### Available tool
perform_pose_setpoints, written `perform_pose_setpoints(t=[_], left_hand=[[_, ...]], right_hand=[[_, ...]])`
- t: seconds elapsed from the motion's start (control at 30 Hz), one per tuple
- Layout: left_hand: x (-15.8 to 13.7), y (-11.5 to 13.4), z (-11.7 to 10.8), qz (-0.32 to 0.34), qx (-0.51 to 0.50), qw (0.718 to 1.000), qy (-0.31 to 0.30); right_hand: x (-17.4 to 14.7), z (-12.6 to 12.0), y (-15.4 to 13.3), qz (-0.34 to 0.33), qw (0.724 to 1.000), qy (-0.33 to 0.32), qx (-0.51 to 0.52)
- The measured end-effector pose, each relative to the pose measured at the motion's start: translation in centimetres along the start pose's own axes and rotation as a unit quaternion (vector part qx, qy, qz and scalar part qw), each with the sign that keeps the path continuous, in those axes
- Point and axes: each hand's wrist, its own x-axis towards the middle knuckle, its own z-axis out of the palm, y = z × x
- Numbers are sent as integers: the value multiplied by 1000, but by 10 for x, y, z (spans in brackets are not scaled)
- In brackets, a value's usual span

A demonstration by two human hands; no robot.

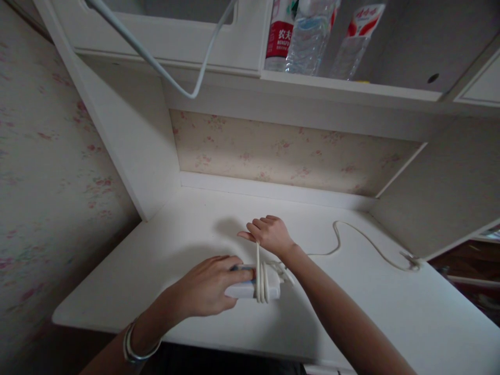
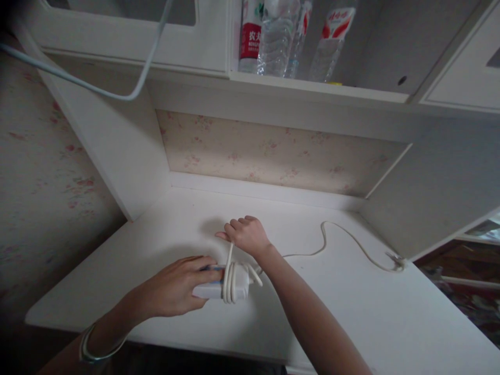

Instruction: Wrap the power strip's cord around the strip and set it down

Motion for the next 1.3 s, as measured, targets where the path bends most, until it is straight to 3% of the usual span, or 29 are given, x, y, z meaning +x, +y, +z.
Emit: perform_pose_setpoints(t=[0.13, 0.3, 0.5, 0.57, 0.67, 0.7, 0.73, 0.77, 0.8, 0.9, 1.0, 1.07, 1.17, 1.23, 1.3], left_hand=[[-3, -1, -6, -1, -12, 999, 40], [2, -9, -5, -42, -32, 993, 109], [12, -19, 13, -118, -29, 976, 183], [17, -21, 17, -137, -33, 966, 215], [25, -26, 18, -182, -26, 947, 263], [28, -28, 17, -201, -14, 940, 275], [30, -31, 17, -219, 6, 934, 282], [31, -35, 16, -235, 33, 930, 282], [32, -40, 16, -248, 66, 926, 276], [33, -52, 18, -271, 165, 919, 236], [32, -58, 24, -265, 227, 917, 191], [32, -56, 30, -251, 247, 920, 169], [34, -49, 40, -229, 253, 928, 150], [34, -43, 46, -206, 243, 938, 136], [33, -38, 50, -169, 231, 951, 113]], right_hand=[[-3, 7, -16, 59, 998, 1, 19], [-12, 10, -31, 191, 970, -115, 95], [-35, 18, -43, 226, 932, -192, 210], [-44, 21, -51, 241, 878, -214, 355], [-56, 22, -64, 276, 721, -223, 595], [-60, 21, -68, 285, 692, -222, 625], [-63, 19, -71, 287, 688, -219, 630], [-65, 16, -73, 280, 708, -210, 614], [-67, 11, -74, 271, 744, -195, 579], [-65, -9, -71, 255, 871, -125, 400], [-59, -32, -65, 219, 950, -79, 208], [-53, -43, -64, 147, 979, -57, 129], [-42, -50, -64, 34, 996, -21, 86], [-34, -51, -58, 3, 997, 13, 75], [-26, -50, -45, 13, 997, 47, 65]])
